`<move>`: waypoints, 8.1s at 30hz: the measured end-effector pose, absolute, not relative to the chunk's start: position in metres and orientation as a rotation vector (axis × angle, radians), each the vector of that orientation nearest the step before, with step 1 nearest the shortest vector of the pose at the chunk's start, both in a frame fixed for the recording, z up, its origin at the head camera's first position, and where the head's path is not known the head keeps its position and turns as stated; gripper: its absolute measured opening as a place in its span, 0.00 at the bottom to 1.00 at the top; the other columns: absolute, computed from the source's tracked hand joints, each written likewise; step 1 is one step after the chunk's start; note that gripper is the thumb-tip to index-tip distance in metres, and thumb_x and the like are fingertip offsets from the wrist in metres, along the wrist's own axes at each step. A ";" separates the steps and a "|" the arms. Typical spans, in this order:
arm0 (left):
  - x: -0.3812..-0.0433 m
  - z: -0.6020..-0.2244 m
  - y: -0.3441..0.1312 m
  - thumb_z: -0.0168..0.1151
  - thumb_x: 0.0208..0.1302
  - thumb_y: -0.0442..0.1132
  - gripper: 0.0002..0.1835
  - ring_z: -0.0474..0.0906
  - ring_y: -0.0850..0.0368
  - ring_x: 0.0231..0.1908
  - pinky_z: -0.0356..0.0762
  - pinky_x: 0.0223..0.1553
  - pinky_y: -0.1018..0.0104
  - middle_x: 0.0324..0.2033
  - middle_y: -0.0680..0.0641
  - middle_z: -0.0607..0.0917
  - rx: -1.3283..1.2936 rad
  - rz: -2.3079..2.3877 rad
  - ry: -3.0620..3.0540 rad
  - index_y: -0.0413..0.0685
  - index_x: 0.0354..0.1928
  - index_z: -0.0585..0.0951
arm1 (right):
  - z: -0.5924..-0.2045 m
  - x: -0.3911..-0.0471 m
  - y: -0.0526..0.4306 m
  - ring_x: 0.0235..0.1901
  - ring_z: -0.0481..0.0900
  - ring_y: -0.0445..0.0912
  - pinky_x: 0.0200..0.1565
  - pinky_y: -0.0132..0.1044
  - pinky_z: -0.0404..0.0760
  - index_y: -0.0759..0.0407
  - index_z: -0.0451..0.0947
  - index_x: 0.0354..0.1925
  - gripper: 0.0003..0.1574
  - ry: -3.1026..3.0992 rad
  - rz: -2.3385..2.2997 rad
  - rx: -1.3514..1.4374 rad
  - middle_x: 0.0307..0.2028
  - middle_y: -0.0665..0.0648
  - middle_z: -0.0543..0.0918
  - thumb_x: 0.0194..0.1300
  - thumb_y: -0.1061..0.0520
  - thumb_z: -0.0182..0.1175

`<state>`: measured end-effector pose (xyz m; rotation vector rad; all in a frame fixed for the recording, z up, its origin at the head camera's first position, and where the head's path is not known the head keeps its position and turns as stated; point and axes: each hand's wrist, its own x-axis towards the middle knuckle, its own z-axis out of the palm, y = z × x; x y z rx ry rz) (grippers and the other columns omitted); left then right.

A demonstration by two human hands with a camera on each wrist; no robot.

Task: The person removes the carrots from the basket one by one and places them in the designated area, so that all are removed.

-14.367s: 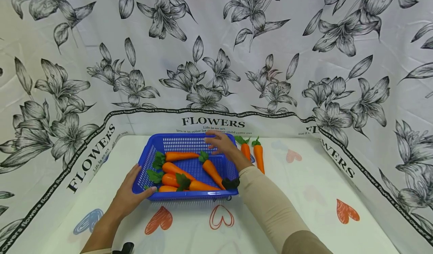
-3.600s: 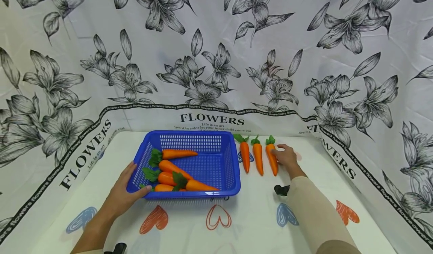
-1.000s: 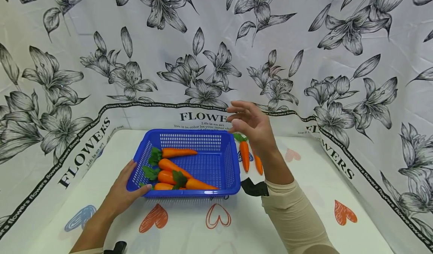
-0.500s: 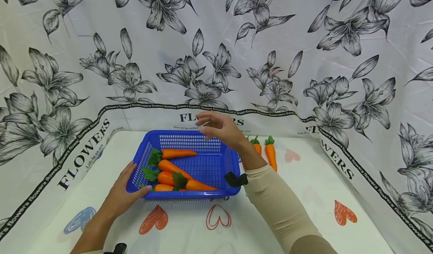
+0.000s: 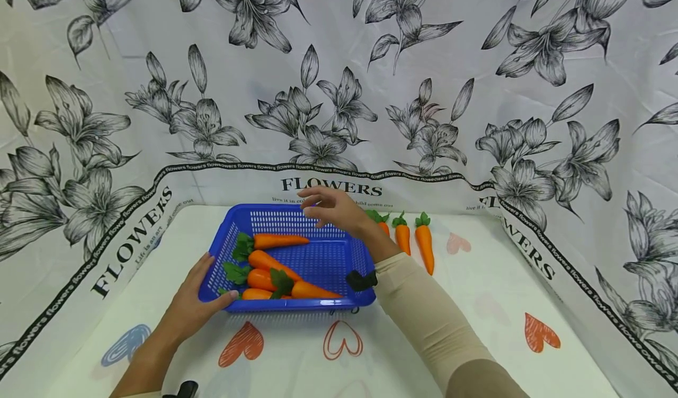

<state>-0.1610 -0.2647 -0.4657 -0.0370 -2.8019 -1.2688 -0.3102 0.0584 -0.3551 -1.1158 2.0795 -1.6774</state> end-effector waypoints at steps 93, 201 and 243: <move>-0.162 -0.465 -0.261 0.66 0.57 0.59 0.55 0.45 0.28 0.68 0.49 0.57 0.24 0.75 0.39 0.42 -0.005 -1.246 -2.806 0.50 0.77 0.45 | -0.437 -0.325 0.035 0.44 0.79 0.53 0.39 0.49 0.83 0.44 0.77 0.57 0.27 1.785 -0.827 -0.718 0.46 0.59 0.79 0.60 0.59 0.67; -0.162 -0.463 -0.261 0.64 0.59 0.60 0.56 0.44 0.26 0.67 0.49 0.56 0.23 0.75 0.39 0.38 0.009 -1.227 -2.851 0.51 0.77 0.40 | -0.302 -0.240 0.239 0.36 0.81 0.51 0.31 0.46 0.85 0.65 0.63 0.68 0.30 1.938 -2.417 -0.709 0.47 0.63 0.79 0.70 0.64 0.55; -0.161 -0.464 -0.261 0.66 0.59 0.57 0.55 0.46 0.26 0.67 0.51 0.56 0.24 0.75 0.39 0.40 0.010 -1.228 -2.827 0.51 0.77 0.42 | -0.386 -0.310 0.335 0.31 0.80 0.45 0.31 0.37 0.83 0.54 0.56 0.73 0.42 1.995 -2.477 -0.110 0.40 0.54 0.81 0.67 0.55 0.62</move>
